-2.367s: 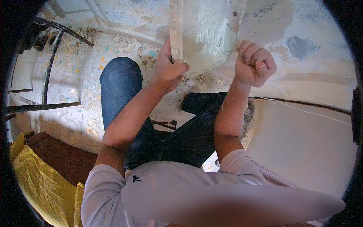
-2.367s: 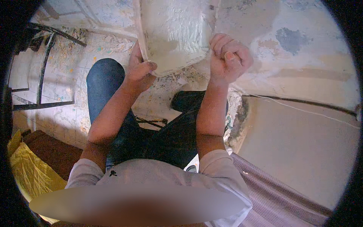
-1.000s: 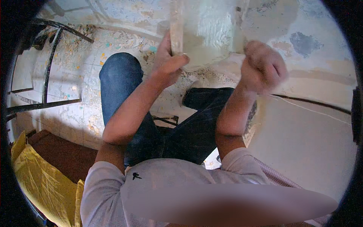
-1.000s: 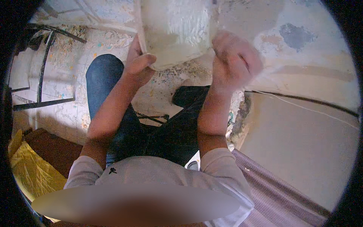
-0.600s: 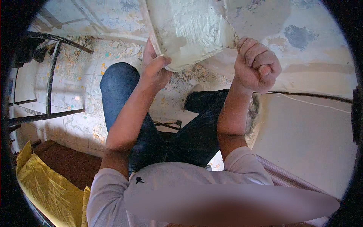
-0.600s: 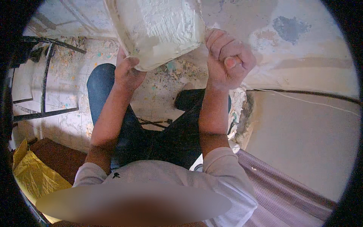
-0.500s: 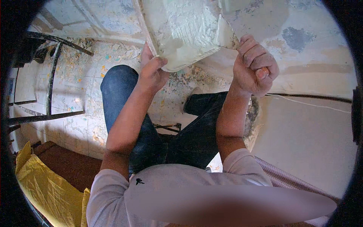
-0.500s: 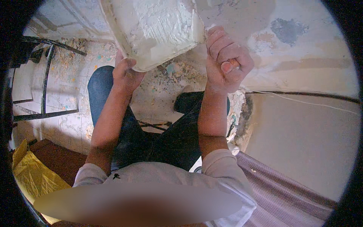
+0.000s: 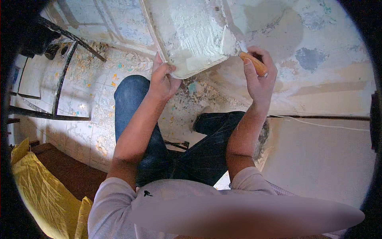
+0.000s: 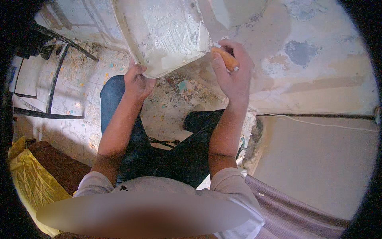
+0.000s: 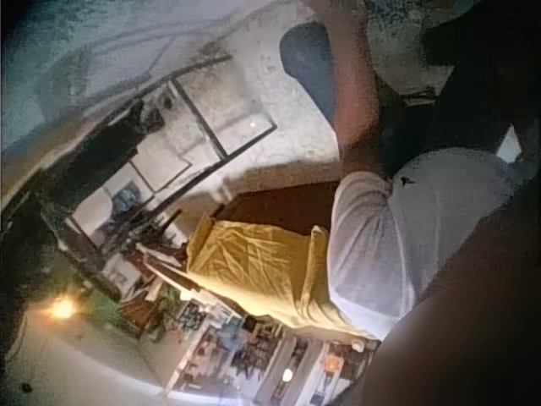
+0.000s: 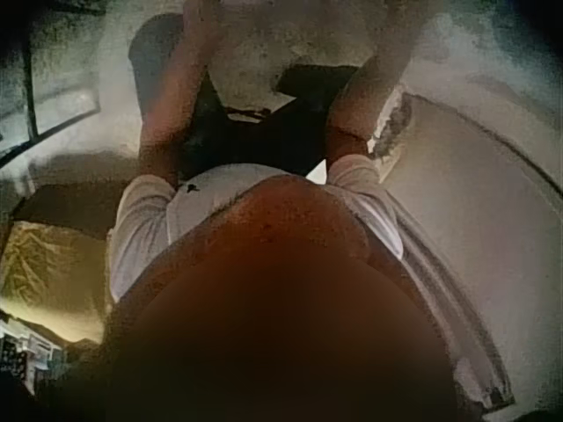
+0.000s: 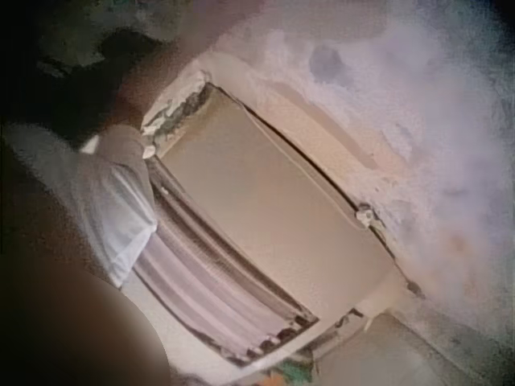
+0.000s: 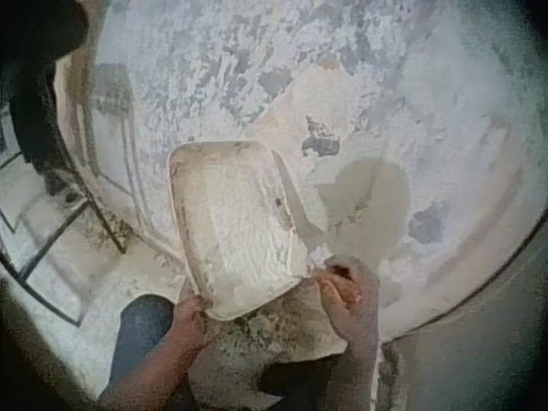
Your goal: The person applies plaster from a plastic tub onto an indoor wall surface using a putty knife.
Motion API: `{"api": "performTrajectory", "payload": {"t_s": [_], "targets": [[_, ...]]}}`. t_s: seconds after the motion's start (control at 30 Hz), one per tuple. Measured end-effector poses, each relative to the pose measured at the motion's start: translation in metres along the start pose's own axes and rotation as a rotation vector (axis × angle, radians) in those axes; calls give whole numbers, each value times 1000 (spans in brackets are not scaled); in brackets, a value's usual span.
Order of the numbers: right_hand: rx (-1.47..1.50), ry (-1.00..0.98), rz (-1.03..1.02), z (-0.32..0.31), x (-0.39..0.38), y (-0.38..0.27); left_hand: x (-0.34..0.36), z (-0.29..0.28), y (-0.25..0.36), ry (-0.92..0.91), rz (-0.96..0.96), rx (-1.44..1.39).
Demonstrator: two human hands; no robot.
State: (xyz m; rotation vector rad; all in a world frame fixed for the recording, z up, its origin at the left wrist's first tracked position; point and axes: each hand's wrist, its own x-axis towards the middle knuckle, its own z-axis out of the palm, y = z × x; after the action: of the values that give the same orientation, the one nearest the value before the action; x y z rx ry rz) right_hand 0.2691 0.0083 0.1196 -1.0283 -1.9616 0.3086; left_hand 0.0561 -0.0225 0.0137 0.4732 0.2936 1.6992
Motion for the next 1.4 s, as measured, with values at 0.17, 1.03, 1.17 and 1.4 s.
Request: {"api": "performTrajectory", "payload": {"t_s": [0.17,1.03,1.17,1.4], "targets": [[101,-87,66,-9,-7,-1,2,-3,3,50,-41,-89],[8,-437,-335,-18,-53,-77,24,-9,33,-32,-227,-290],[416,2,-138,-5,-61,-64,25,-10,33,-73,-163,-241],[1032,653,343,70,-57,-48,17,-5,18,6,-42,-205]]}}
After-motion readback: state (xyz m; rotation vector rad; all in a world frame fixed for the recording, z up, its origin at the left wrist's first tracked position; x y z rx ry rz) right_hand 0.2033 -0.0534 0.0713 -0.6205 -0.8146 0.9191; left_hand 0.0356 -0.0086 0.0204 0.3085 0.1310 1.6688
